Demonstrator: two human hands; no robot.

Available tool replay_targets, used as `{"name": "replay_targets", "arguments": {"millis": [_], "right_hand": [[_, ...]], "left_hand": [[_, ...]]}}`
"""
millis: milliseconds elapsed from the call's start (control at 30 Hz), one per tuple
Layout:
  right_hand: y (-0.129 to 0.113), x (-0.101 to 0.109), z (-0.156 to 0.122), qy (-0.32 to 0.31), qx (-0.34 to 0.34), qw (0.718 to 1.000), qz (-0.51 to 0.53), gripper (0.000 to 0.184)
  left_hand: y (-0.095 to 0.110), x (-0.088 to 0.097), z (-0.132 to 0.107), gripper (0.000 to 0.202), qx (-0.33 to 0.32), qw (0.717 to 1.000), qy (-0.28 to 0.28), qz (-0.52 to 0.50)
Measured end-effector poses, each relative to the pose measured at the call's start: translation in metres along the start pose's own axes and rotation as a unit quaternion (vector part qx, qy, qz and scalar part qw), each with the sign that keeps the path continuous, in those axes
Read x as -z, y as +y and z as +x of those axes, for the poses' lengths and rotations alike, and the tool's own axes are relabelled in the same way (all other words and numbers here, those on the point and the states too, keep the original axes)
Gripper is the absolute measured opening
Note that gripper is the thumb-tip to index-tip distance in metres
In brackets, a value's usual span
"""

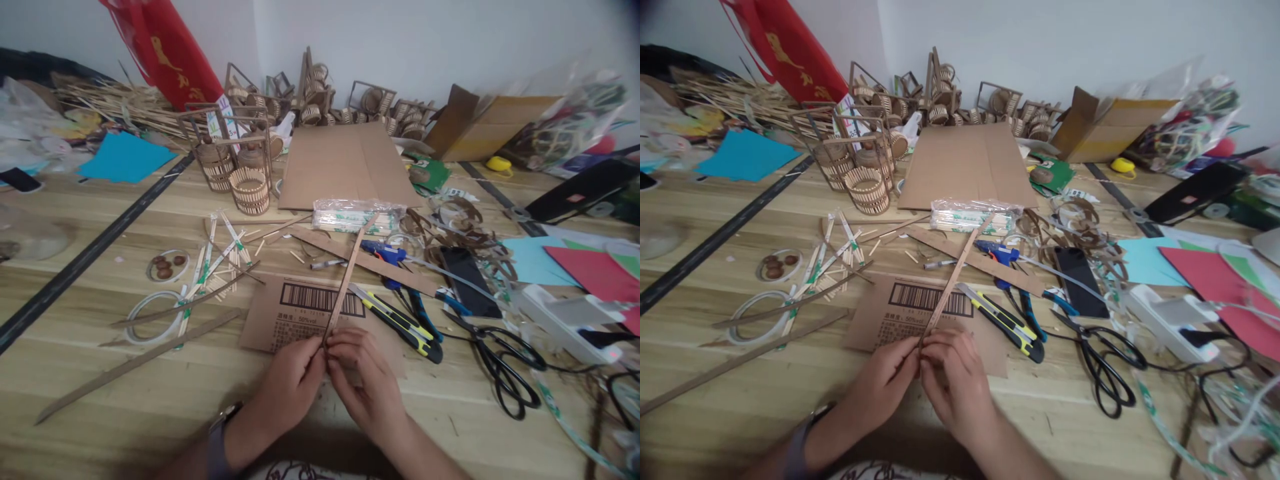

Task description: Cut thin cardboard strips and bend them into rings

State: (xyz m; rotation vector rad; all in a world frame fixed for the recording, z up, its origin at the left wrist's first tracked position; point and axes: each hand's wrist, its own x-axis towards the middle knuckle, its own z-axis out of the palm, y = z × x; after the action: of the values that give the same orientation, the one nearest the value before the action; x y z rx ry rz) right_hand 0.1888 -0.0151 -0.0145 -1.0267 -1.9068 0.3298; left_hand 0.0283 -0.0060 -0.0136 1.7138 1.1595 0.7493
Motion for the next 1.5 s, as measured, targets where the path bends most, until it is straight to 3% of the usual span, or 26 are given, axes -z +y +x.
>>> {"name": "replay_targets", "arguments": {"millis": [367,633,1033,1500], "right_hand": [[-0.002,0.0,0.002,0.026,0.026,0.999,-0.012,0.026],[-0.004,0.005,0.004,0.008,0.028,0.999,-0.023,0.026],[-0.003,0.004,0.005,0.038,-0.046,0.997,0.041,0.021],[0.0,-0.001,0.001,0.002,0.008,1.0,-0.016,0.023]], "left_hand": [[0.002,0.0,0.002,0.025,-0.006,1.0,0.027,0.009],[0.003,0.001,0.002,0.025,-0.008,0.999,0.032,0.01],[0.001,0.001,-0.001,0.023,-0.051,0.997,0.025,0.044],[-0.001,-0.002,0.002,0.025,0.013,1.0,-0.003,-0.011]]}}
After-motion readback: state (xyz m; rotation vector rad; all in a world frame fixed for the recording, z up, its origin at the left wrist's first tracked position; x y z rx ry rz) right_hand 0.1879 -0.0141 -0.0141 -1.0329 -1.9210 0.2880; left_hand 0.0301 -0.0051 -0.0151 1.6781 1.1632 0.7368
